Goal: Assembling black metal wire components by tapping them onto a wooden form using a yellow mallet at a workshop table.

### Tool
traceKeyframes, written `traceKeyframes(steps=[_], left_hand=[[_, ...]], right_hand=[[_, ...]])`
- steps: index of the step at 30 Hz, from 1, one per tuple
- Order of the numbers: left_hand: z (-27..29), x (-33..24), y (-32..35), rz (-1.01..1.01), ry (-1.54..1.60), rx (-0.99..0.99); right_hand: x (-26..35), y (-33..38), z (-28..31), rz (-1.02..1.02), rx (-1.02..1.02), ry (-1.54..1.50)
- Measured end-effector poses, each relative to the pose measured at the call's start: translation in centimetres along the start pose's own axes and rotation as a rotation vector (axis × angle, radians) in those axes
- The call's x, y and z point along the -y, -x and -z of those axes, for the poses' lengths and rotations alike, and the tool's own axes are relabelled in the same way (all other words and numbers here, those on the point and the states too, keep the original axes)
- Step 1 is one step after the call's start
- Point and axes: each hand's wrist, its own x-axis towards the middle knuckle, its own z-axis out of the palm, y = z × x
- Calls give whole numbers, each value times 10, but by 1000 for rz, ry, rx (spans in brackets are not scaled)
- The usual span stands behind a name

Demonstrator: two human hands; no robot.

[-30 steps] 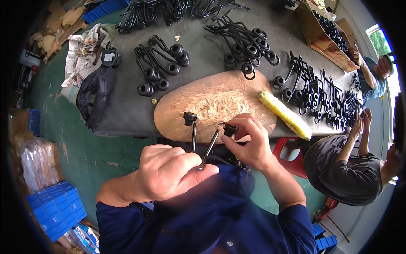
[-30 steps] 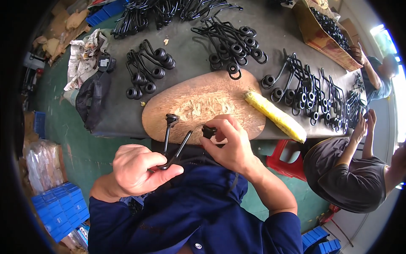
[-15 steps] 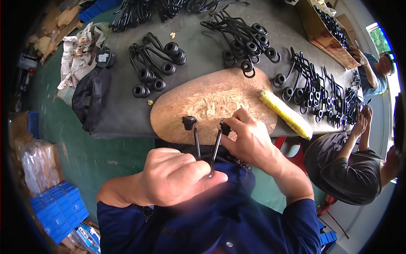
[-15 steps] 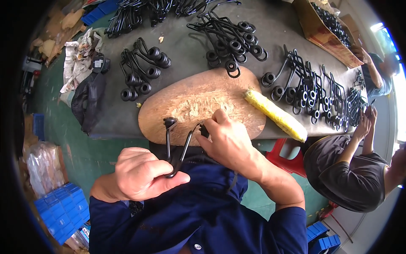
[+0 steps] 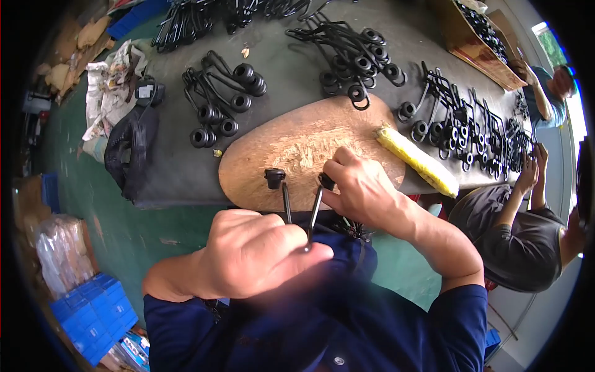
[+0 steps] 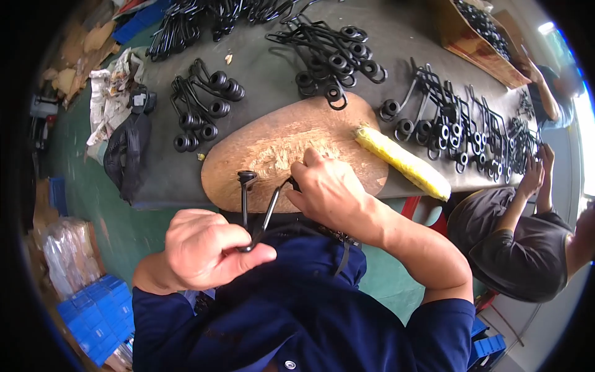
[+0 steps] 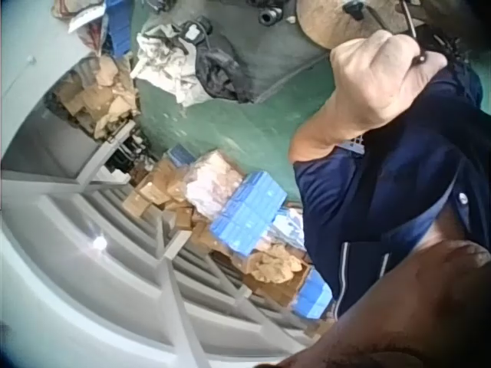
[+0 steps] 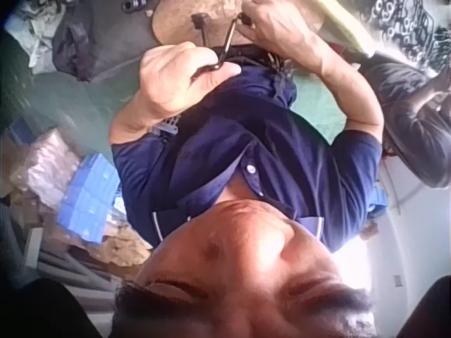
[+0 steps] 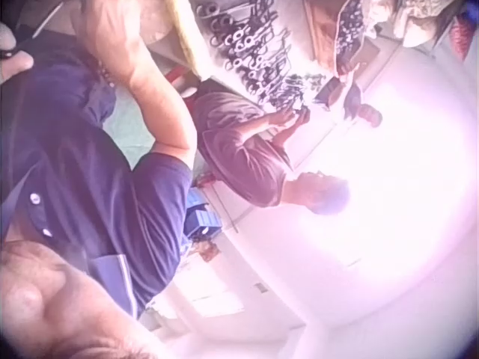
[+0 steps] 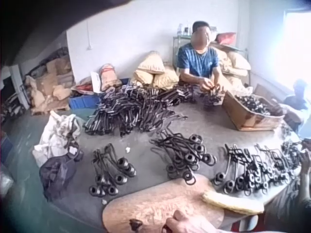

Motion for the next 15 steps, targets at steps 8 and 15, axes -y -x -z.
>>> traceKeyframes(steps=[8,15], left_hand=[[5,-2,-8,116,-174,-157],[25,-2,-44,132,-88,-70]], right_hand=[[-4,24,-6,-81,-188,-195],[-104,118,33,-357,-413,299]])
